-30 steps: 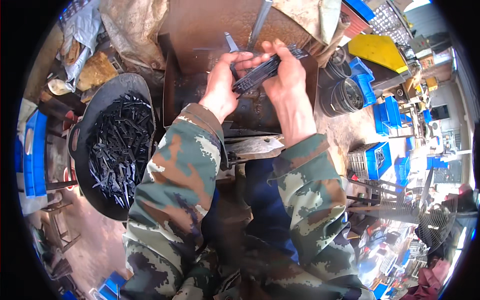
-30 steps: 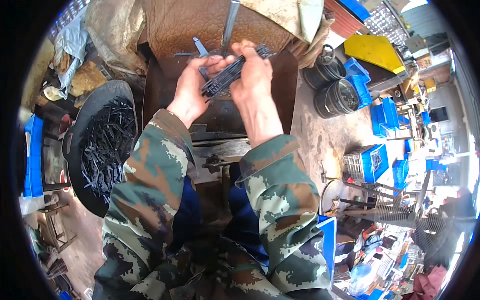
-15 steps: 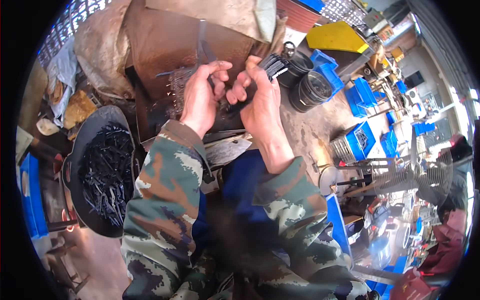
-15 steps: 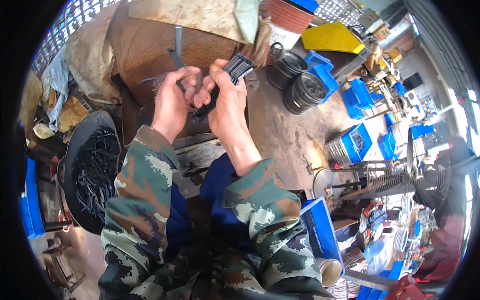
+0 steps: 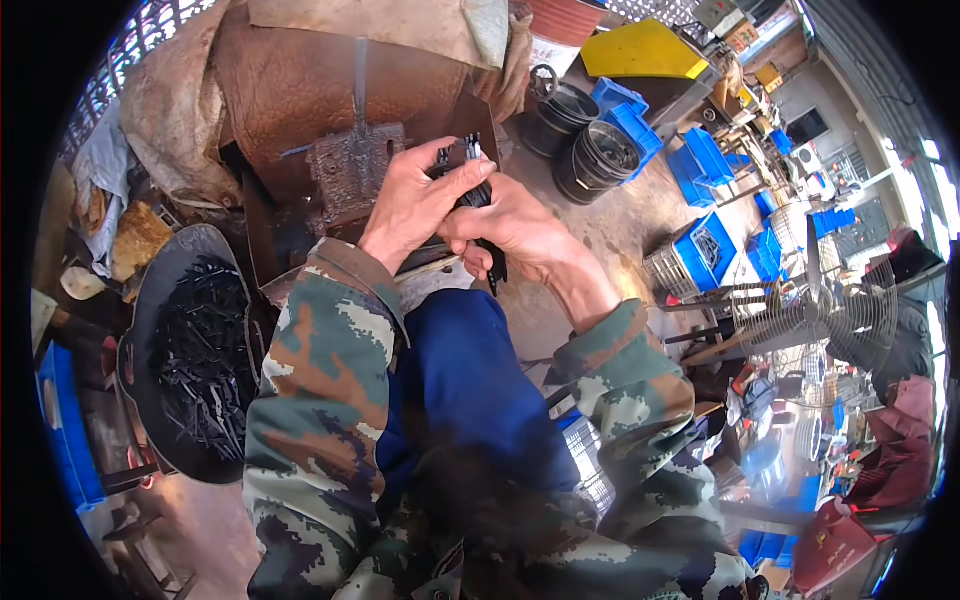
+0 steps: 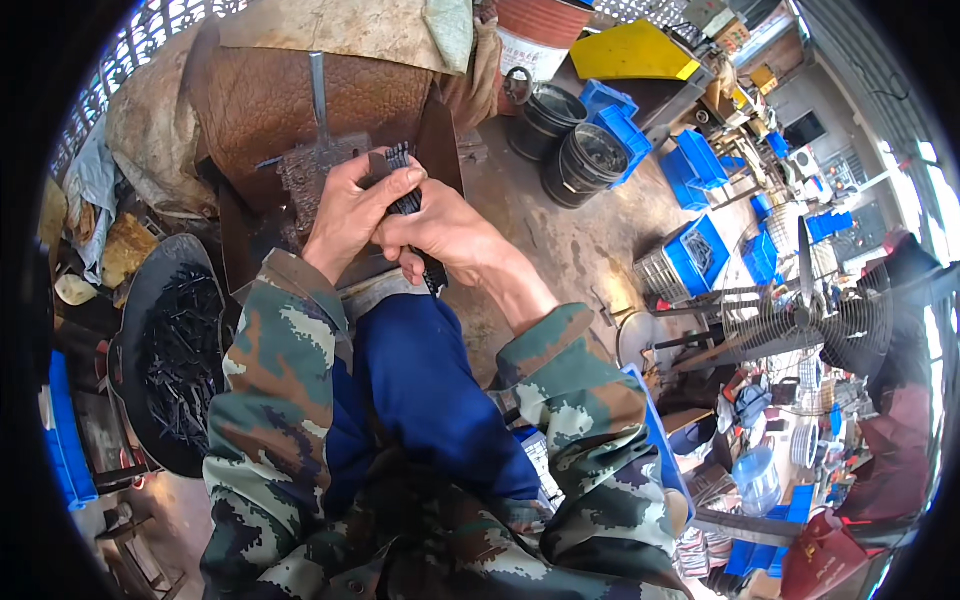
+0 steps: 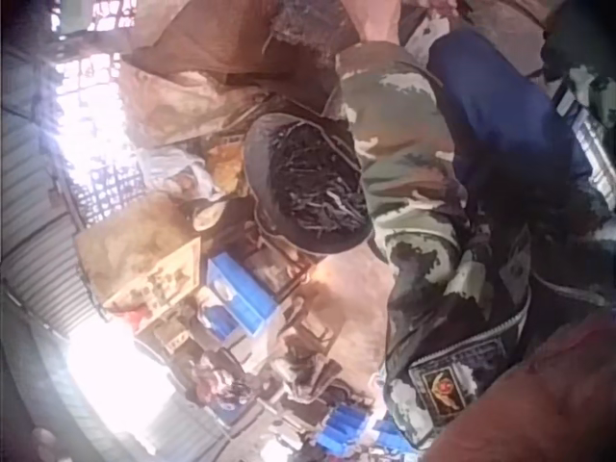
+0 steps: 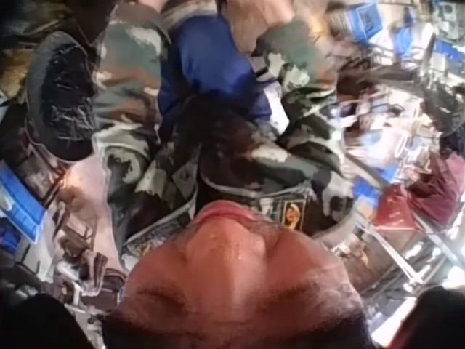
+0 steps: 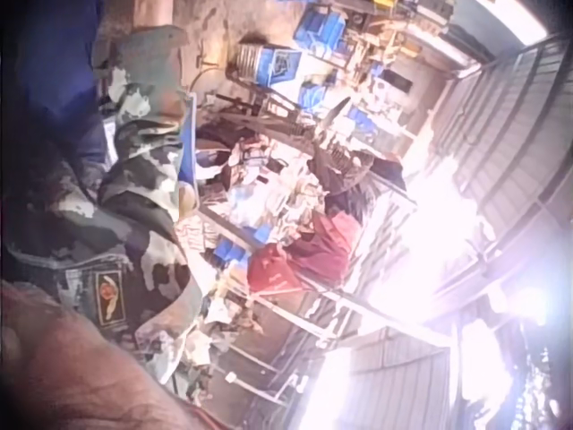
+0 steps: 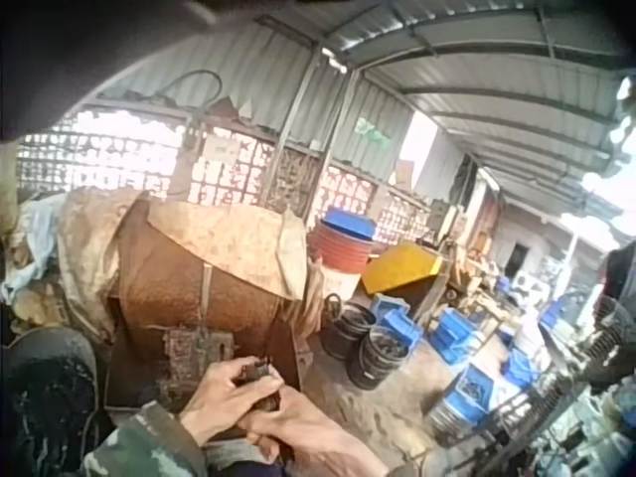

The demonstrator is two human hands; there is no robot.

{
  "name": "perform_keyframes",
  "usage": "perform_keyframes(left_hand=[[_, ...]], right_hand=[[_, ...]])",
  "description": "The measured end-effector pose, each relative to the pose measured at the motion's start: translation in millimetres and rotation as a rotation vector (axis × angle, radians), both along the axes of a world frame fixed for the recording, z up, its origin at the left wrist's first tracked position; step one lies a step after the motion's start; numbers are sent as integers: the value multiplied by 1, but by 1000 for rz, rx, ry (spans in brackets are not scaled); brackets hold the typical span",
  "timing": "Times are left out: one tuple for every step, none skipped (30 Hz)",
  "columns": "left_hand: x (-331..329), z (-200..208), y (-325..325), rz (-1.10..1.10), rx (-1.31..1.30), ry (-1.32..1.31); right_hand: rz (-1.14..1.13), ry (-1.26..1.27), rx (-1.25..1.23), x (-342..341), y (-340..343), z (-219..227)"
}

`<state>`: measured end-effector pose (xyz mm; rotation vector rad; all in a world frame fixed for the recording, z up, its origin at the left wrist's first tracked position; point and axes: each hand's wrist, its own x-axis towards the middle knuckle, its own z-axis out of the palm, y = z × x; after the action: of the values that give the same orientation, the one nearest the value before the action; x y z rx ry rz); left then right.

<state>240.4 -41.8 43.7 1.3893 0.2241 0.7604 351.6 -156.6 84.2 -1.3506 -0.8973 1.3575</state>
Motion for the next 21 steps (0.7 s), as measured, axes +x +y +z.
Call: perform_keyframes(left_hand=[[-2, 1, 0, 16, -15, 16], [-1, 0, 2, 10, -24, 20], [3, 1, 3, 129, -28, 6], [7, 2, 2, 247, -32, -7], [9, 4, 0, 263, -126, -19], [10, 0, 5, 286, -1, -85], [9, -4, 7, 320, 41, -91], [27, -24, 6, 280, -12, -112], [24, -22, 5, 318, 71, -77], [22, -21, 1, 324, 53, -73], [36, -16, -12, 295, 29, -73], [39, -15, -18, 301, 27, -51], [35, -14, -18, 290, 33, 22], [34, -13, -20, 276, 40, 93], [34, -12, -25, 261, 21, 93], [38, -14, -28, 211, -5, 87], [43, -15, -36, 145, -12, 111], [45, -12, -44, 81, -16, 134], [47, -11, -47, 48, -23, 128], [48, -14, -44, -105, -26, 136], [49, -17, -42, -254, -26, 144]], right_hand=[[23, -14, 55, -2, -3, 3], [45, -28, 109, -1, -6, 3], [50, -21, 92, 6, -14, 1], [36, -19, 82, 12, -23, -2], [3, -8, 52, 17, -33, -4], [-16, 12, 24, 16, -40, -6], [-11, 10, 49, 15, -40, -9], [-48, -48, -11, 23, -43, -16], [-68, -82, -4, 21, -47, -14], [-90, -117, -2, 18, -50, -11], [-167, -195, -40, 23, -64, -3], [-188, -172, -30, 27, -69, -5], [-193, -203, -24, 28, -71, -3], [-200, -236, -21, 28, -77, -2], [-231, -229, -39, 27, -85, -1], [-230, -314, -31, 27, -92, 2], [-227, -399, -24, 28, -103, 4], [-260, -404, -40, 29, -115, 3], [-294, -374, -48, 30, -128, 2], [-328, -345, -53, 32, -142, 1], [-353, -352, -61, 34, -158, 1]])
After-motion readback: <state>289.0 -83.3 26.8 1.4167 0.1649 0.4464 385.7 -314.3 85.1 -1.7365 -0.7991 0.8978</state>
